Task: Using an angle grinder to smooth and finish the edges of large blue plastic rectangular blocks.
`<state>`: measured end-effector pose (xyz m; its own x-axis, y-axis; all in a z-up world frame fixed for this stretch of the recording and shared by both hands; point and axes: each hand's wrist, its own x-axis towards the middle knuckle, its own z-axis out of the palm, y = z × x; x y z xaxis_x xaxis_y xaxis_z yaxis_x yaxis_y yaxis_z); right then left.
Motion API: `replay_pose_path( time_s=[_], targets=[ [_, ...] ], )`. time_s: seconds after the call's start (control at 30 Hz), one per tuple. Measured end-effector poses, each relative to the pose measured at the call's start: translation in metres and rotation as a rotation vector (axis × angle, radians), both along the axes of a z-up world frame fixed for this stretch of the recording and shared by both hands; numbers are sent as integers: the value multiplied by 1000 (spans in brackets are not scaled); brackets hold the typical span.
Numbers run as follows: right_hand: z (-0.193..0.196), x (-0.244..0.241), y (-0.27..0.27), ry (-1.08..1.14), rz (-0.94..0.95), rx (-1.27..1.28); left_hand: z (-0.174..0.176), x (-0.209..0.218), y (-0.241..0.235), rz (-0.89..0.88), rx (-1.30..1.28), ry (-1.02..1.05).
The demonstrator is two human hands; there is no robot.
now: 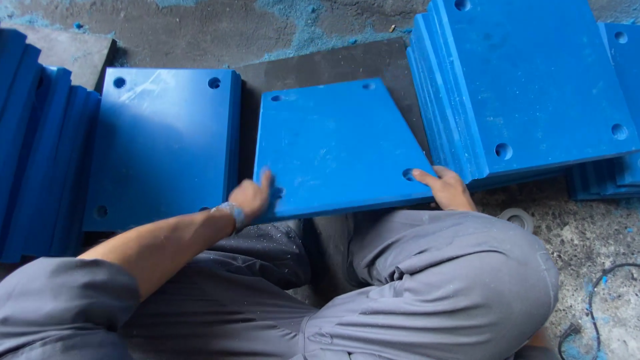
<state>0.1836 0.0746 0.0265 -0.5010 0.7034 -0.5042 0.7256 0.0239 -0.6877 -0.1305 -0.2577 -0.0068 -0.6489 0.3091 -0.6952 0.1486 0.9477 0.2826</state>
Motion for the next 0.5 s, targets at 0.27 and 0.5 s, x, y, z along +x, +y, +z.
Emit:
replay_pose_path(
  time_s=[0.27, 0.5],
  targets=[
    [0, 33, 25, -6, -139, -2, 51, 18, 2, 59, 68, -84],
    [155, 8, 29, 437, -233, -234, 145, -16, 38, 400, 435, -506]
  ],
)
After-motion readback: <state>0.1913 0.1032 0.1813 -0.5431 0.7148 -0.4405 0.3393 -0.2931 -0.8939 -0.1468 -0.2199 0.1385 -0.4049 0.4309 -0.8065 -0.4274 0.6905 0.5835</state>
